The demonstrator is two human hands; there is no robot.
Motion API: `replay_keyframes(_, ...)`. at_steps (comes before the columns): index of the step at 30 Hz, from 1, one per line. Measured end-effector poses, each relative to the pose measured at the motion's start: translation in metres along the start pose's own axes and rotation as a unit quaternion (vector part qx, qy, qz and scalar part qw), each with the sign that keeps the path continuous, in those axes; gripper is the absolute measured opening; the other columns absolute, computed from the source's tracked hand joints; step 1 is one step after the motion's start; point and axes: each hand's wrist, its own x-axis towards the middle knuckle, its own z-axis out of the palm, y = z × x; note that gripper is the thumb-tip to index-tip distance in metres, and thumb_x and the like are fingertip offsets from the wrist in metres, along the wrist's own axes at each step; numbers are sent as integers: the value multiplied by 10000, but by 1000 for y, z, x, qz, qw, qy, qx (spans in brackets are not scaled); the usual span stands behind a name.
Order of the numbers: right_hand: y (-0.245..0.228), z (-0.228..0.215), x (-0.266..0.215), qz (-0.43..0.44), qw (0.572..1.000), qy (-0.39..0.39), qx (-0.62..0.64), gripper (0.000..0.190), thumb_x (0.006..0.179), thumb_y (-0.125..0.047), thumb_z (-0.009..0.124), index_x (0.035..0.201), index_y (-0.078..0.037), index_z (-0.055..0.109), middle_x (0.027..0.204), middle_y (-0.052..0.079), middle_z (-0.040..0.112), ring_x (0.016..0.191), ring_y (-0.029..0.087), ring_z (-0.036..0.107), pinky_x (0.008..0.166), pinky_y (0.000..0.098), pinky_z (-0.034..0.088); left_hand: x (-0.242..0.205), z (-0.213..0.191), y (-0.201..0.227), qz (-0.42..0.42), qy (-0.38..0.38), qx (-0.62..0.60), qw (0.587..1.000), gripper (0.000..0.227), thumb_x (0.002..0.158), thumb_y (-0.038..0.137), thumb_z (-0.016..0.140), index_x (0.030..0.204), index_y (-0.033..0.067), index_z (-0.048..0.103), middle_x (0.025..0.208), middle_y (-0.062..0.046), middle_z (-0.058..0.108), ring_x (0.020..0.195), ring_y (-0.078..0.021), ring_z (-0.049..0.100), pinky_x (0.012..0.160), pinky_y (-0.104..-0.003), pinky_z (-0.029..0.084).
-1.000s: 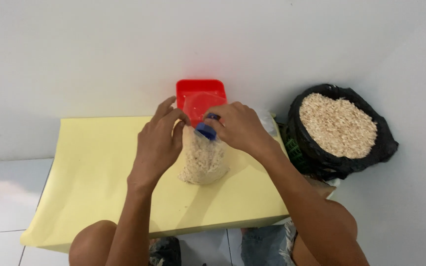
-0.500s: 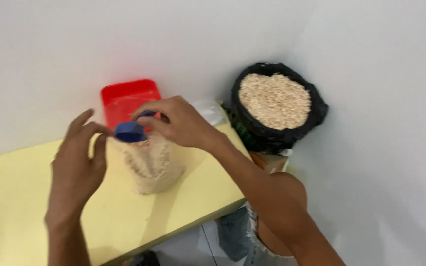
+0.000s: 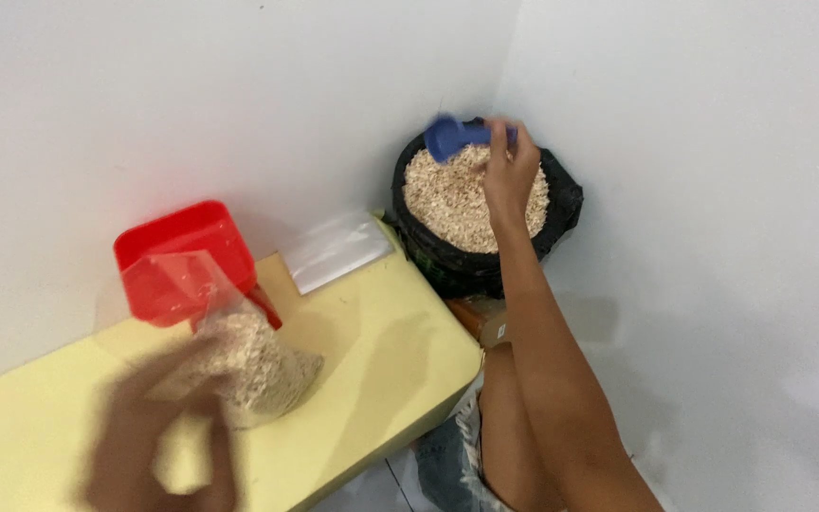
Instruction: Scooping wood shavings from a large black storage bag into a clear plastic bag placed on a red scale.
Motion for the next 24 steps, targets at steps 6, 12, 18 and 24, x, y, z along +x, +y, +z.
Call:
replay_keyframes(6,59,-16,-10,91,985,-75,-130,409,1039,-369,526,970,-87,814,720,46,746,478,139,627,538,315,519,15,119,-35,150,-271,-89,946,207,1024,174,551,1182,101,661,1310,-84,680,1170,-288,674,943,-441,524)
replay_keyframes(12,104,-28,-6,147,940,-117,-285,384,1005,-491,576,869,-182,758,650,11,733,629,219,740,632,411,559,13,239,-44,28,-432,-23,901,473,965,83,619,1426,6,546,1530,-286,459,1443,-454,424,1149,-623,342)
replay_keyframes(18,112,-56,-1,44,955,0,-293,349,1100,-306,526,926,-116,762,735,61,748,593,237,712,571,367,578,-19,337,-77,95,-444,130,882,991,890,249,768,1656,55,172,1716,-254,43,1584,-434,-5,1191,-715,65)
replay_keyframes(24,123,-55,-6,54,971,-123,-199,377,1110,-319,538,952,-50,749,792,122,761,568,220,718,547,376,586,-24,336,-72,44,-455,106,883,1130,842,184,826,1677,110,69,1729,-206,-104,1580,-407,-137,1156,-776,26)
